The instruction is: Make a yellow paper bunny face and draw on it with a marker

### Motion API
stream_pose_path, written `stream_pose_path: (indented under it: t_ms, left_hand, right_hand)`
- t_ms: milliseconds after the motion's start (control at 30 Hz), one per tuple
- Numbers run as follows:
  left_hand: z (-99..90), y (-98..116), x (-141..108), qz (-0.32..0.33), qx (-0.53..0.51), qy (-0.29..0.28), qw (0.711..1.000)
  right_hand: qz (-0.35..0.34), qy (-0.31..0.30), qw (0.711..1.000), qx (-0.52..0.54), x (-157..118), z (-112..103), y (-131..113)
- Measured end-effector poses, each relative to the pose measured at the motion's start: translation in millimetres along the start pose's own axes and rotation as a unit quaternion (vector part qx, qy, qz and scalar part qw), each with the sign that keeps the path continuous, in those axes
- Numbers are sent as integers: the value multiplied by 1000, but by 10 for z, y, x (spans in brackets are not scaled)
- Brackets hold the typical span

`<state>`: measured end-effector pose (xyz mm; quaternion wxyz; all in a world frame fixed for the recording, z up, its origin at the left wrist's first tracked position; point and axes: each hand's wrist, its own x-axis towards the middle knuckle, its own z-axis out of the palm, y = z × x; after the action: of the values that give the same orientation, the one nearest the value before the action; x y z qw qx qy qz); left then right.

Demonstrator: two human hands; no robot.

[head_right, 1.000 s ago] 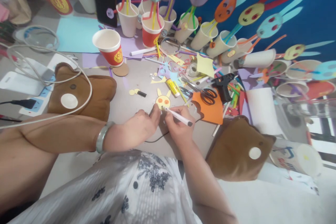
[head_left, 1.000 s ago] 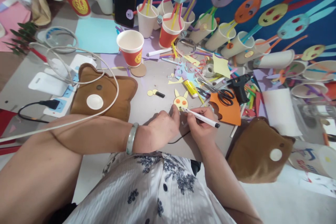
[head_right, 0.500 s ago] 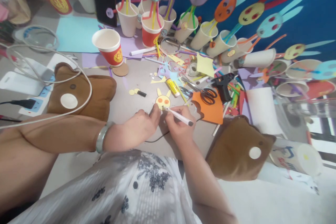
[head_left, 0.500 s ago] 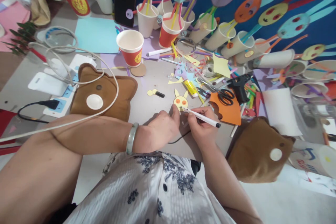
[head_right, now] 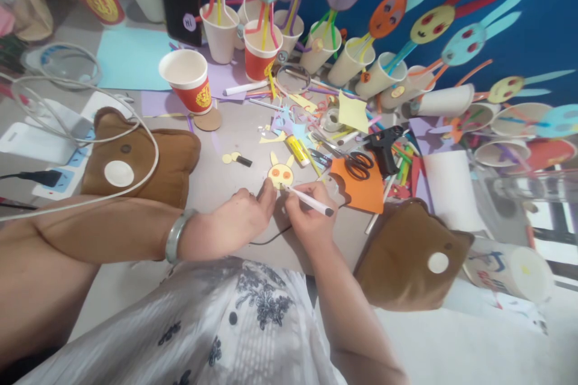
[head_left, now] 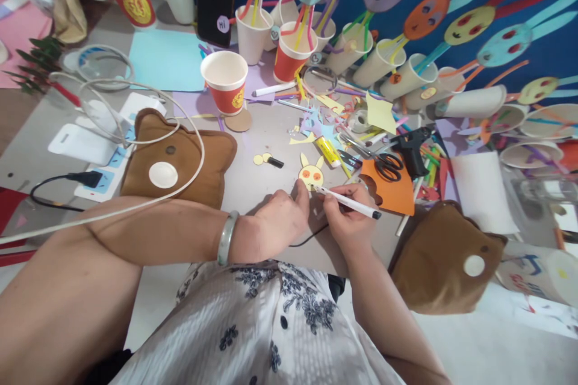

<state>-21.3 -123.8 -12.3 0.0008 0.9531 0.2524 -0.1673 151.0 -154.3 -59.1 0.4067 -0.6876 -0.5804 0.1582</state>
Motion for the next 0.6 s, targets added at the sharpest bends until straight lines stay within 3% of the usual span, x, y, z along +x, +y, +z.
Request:
stream_pose_path:
  t_ms: [367, 600]
  left_hand:
    - [68, 46, 7, -23, 5, 24, 999]
    - [-8, -3, -2, 11, 8, -1, 1000]
  right_hand:
    - [10, 7, 1000, 12, -10, 3, 36]
    - [-5, 5, 1000, -2, 16, 6, -11]
